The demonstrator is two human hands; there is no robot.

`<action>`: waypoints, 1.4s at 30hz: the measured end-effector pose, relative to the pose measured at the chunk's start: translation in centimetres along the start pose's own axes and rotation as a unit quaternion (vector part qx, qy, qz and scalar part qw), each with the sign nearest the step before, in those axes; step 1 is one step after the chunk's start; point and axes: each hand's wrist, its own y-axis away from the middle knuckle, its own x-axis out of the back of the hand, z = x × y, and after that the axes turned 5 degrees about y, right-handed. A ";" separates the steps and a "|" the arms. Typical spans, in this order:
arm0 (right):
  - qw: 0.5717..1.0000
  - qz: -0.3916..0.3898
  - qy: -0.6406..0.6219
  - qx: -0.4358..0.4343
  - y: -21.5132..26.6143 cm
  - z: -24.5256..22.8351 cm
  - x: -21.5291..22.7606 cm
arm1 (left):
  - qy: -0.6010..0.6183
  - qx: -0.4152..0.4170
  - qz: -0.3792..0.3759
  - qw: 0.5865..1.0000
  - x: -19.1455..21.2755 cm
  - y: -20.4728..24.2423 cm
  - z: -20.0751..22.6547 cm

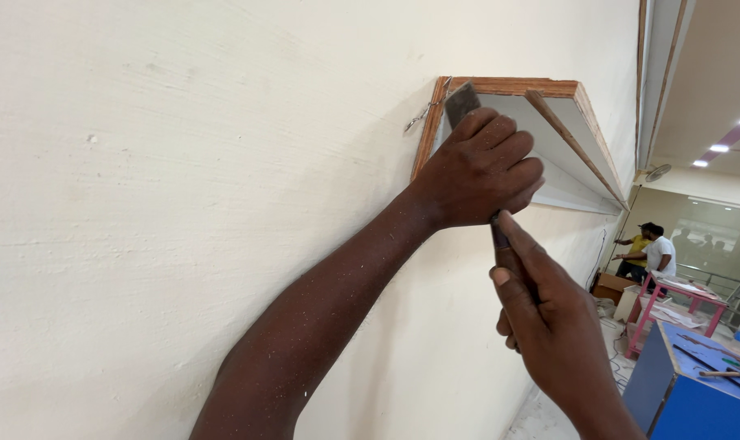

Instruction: The person uses a chisel to pry and remove a wooden trim piece from a wall. They repeatedly insert the chisel between the trim and the wall, applying leverage to detach the wood.

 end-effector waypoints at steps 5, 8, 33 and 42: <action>0.999 -0.004 0.025 -0.024 -0.3 0.0 0.2 | 0.040 0.042 0.024 0.998 0.3 0.0 1.1; 1.000 -0.011 -0.007 -0.027 -0.4 0.4 0.5 | 0.068 0.062 0.023 0.995 0.8 0.1 1.6; 0.995 -0.041 0.076 -0.058 -1.1 -3.8 3.3 | 0.133 0.124 -0.008 0.983 0.8 -0.6 1.2; 0.991 -0.059 0.082 -0.083 -3.9 -7.1 5.7 | 0.134 0.194 0.023 0.972 0.6 -2.6 -0.1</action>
